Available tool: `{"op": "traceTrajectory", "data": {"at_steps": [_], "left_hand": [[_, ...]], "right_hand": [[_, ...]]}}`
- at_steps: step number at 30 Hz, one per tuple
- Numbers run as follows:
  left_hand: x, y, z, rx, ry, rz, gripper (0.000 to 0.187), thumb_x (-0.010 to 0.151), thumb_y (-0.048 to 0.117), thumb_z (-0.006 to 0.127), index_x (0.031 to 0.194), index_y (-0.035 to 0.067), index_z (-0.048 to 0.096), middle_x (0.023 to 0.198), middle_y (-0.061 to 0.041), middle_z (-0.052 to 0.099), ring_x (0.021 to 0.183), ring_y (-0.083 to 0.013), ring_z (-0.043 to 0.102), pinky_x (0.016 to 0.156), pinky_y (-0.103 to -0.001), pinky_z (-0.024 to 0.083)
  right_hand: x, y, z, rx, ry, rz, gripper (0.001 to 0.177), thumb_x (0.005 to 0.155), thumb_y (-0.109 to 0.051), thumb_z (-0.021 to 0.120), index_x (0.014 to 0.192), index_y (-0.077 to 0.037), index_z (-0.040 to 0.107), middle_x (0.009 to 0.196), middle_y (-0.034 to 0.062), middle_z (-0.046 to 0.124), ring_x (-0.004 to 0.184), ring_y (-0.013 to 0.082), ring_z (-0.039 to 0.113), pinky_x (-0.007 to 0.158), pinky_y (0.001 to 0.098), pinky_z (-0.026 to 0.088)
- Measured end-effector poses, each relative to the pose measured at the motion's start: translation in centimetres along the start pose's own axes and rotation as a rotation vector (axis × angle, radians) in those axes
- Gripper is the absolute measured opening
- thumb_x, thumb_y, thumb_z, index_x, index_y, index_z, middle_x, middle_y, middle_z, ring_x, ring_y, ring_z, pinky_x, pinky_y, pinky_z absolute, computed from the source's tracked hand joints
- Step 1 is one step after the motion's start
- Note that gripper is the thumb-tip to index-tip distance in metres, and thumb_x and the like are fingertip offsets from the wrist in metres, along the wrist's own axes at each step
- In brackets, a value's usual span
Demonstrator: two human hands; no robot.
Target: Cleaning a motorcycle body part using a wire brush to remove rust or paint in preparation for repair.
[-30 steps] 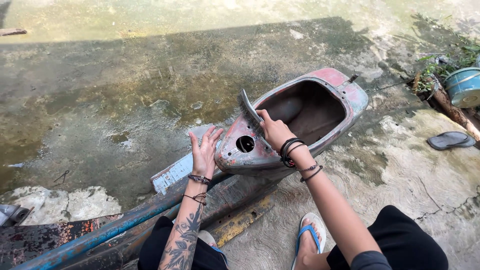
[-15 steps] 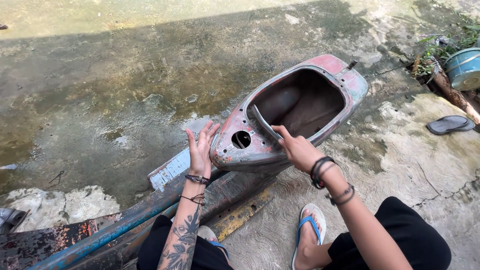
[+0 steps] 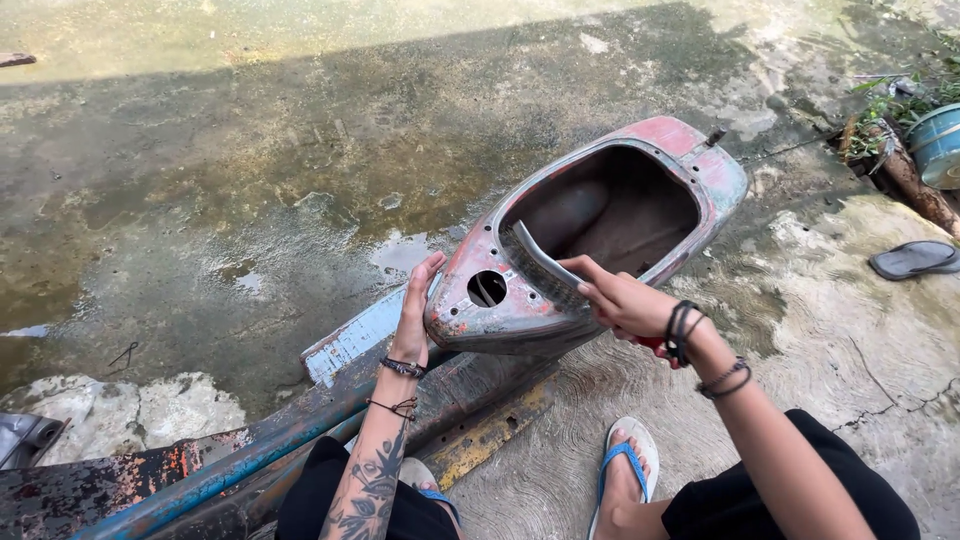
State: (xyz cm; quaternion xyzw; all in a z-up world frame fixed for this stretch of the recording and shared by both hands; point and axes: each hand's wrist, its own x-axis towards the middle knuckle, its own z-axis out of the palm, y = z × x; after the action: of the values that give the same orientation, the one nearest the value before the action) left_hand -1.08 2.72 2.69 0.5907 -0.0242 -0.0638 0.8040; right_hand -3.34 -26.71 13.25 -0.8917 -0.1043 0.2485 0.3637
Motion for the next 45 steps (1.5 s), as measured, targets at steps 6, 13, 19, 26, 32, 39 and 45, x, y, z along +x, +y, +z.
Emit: {"op": "traceTrajectory", "data": {"at_steps": [6, 13, 19, 26, 32, 39, 45], "left_hand": [[0.2, -0.6, -0.3, 0.047, -0.019, 0.035, 0.071, 0.104, 0.054, 0.037, 0.153, 0.002, 0.038, 0.156, -0.029, 0.034, 0.153, -0.0462, 0.011, 0.122, -0.059, 0.007], [-0.3, 0.4, 0.8, 0.038, 0.001, 0.012, 0.069, 0.103, 0.055, 0.036, 0.150, 0.005, 0.041, 0.155, -0.027, 0.037, 0.153, -0.0428, 0.016, 0.122, -0.059, 0.013], [-0.8, 1.5, 1.3, 0.006, 0.005, -0.012, 0.070, 0.104, 0.057, 0.030, 0.149, 0.006, 0.045, 0.156, -0.024, 0.039, 0.155, -0.0400, 0.015, 0.123, -0.057, 0.007], [-0.7, 0.9, 1.2, 0.048, 0.030, 0.018, 0.068, 0.105, 0.054, 0.030, 0.148, 0.005, 0.047, 0.156, -0.026, 0.039, 0.154, -0.0394, 0.017, 0.124, -0.055, 0.009], [-1.0, 1.5, 1.3, 0.007, 0.021, -0.018, 0.067, 0.103, 0.056, 0.030, 0.148, 0.009, 0.048, 0.157, -0.021, 0.040, 0.155, -0.0348, 0.018, 0.125, -0.052, 0.011], [-1.6, 2.7, 1.8, 0.029, 0.017, -0.028, 0.065, 0.104, 0.056, 0.030, 0.147, 0.011, 0.051, 0.157, -0.020, 0.040, 0.156, -0.0364, 0.013, 0.125, -0.053, 0.004], [-0.8, 1.3, 1.2, 0.018, 0.009, -0.020, 0.068, 0.103, 0.056, 0.031, 0.149, 0.008, 0.047, 0.157, -0.024, 0.038, 0.154, -0.0369, 0.020, 0.124, -0.052, 0.016]], "right_hand": [[5.4, 0.5, 0.1, 0.071, 0.006, -0.091, 0.037, 0.105, -0.015, 0.027, 0.141, -0.013, 0.038, 0.052, 0.0089, 0.054, 0.032, 0.0215, 0.056, 0.033, 0.0328, 0.051], [8.3, 0.9, 1.6, 0.157, 0.116, -0.116, 0.037, 0.108, -0.019, 0.026, 0.144, -0.019, 0.033, 0.053, 0.0049, 0.056, 0.033, 0.0204, 0.059, 0.036, 0.0326, 0.052], [2.8, -1.0, -0.8, 0.045, -0.067, -0.079, 0.036, 0.104, -0.014, 0.027, 0.139, -0.009, 0.036, 0.053, 0.0079, 0.053, 0.033, 0.0216, 0.056, 0.036, 0.0329, 0.050], [8.3, 0.9, 1.6, 0.046, 0.083, -0.122, 0.039, 0.105, -0.015, 0.029, 0.143, -0.015, 0.035, 0.052, 0.0052, 0.056, 0.032, 0.0226, 0.060, 0.033, 0.0323, 0.052], [10.1, -0.2, 1.7, 0.075, 0.177, -0.157, 0.038, 0.106, -0.017, 0.028, 0.144, -0.018, 0.033, 0.053, 0.0046, 0.057, 0.035, 0.0222, 0.061, 0.036, 0.0336, 0.054], [5.4, -0.4, 1.0, 0.009, 0.045, -0.065, 0.037, 0.105, -0.015, 0.029, 0.141, -0.013, 0.037, 0.051, 0.0072, 0.056, 0.032, 0.0229, 0.058, 0.036, 0.0344, 0.051], [13.8, 0.5, 1.8, -0.067, 0.267, -0.113, 0.038, 0.106, -0.021, 0.031, 0.144, -0.022, 0.035, 0.056, 0.0054, 0.063, 0.041, 0.0269, 0.066, 0.047, 0.0396, 0.059]]}}
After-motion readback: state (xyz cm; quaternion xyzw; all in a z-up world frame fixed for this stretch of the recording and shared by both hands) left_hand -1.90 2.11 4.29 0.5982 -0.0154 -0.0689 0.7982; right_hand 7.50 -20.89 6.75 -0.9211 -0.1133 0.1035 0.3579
